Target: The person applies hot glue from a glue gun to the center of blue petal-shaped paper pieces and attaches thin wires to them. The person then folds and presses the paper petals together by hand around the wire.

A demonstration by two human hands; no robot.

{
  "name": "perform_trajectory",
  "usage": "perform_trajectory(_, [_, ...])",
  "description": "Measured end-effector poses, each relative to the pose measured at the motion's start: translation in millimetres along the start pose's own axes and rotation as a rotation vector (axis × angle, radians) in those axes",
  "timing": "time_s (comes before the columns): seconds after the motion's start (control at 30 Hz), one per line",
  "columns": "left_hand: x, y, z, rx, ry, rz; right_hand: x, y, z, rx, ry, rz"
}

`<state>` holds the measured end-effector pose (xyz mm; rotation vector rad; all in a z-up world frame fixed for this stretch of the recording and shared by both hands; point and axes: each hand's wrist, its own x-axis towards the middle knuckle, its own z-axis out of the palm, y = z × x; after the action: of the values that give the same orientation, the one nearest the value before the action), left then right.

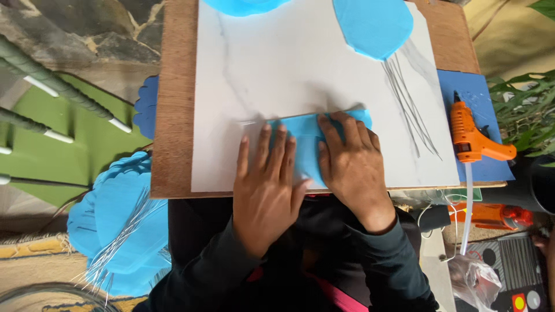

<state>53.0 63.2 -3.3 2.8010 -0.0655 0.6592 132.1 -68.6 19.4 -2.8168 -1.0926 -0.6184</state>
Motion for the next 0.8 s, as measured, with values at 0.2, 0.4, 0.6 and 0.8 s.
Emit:
perform_trajectory(0.2, [-2,-18,-23,0.007,0.094,0.002,-1,-2,0,0.001,0.006,0.000])
perform_trajectory(0.4, [15,-31,-18,0.115,0.154,-0.006,-2,0,4,0.002,0.008,0.016])
perform_trajectory(0.6, [20,-28,-13,0.184,0.176,-0.032,-2,0,2,0.032,0.009,0.016])
perform_trajectory(0.8, [20,-27,-15,0.194,0.171,-0.019,-2,1,3,0.035,0.022,0.015])
